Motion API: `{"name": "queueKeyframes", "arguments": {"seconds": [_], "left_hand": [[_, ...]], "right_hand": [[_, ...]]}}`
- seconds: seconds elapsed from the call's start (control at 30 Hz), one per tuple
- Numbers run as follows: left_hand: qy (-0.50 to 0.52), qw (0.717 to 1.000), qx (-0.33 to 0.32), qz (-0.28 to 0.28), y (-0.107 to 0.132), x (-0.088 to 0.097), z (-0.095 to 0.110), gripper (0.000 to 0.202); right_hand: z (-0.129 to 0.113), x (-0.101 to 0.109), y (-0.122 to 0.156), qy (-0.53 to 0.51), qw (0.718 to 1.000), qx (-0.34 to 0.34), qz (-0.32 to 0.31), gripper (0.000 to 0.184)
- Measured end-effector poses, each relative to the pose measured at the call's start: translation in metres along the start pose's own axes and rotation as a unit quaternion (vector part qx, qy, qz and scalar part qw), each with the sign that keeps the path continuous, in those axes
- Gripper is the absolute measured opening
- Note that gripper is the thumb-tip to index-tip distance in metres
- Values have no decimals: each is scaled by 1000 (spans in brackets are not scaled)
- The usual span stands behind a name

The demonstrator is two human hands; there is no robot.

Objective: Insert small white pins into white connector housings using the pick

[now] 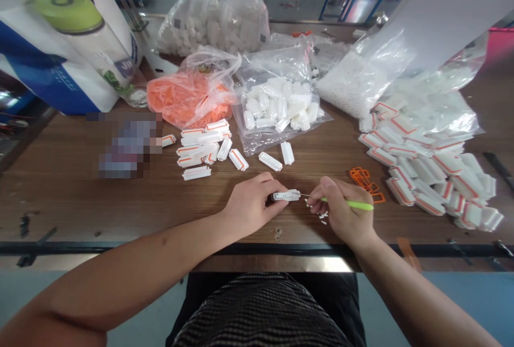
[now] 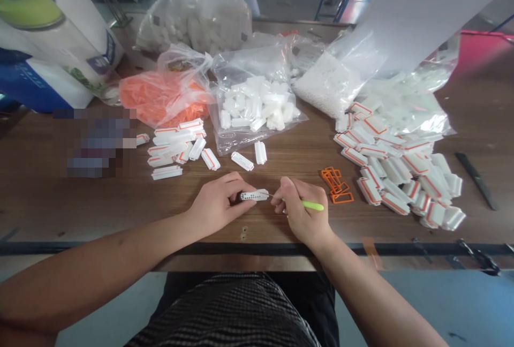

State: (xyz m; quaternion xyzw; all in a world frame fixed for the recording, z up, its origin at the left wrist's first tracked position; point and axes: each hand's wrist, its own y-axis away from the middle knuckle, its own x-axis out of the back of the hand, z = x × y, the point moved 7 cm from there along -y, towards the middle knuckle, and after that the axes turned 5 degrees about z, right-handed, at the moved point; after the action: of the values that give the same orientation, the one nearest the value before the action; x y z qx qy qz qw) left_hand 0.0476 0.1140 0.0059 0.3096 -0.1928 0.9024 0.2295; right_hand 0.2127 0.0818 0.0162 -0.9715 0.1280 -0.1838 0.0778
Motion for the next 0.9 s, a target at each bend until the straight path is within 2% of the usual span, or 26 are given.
{"name": "queueKeyframes", "arguments": {"seconds": [0.43,0.9], "left_hand": [[0,1000,7,-2,0,-1,-1,15],[-18,1000,0,0,-1,1,3,15]], "right_hand": [[5,2,1,-8,999,-27,18,50],[-1,-4,-2,24,1000,0,-19,47]]}}
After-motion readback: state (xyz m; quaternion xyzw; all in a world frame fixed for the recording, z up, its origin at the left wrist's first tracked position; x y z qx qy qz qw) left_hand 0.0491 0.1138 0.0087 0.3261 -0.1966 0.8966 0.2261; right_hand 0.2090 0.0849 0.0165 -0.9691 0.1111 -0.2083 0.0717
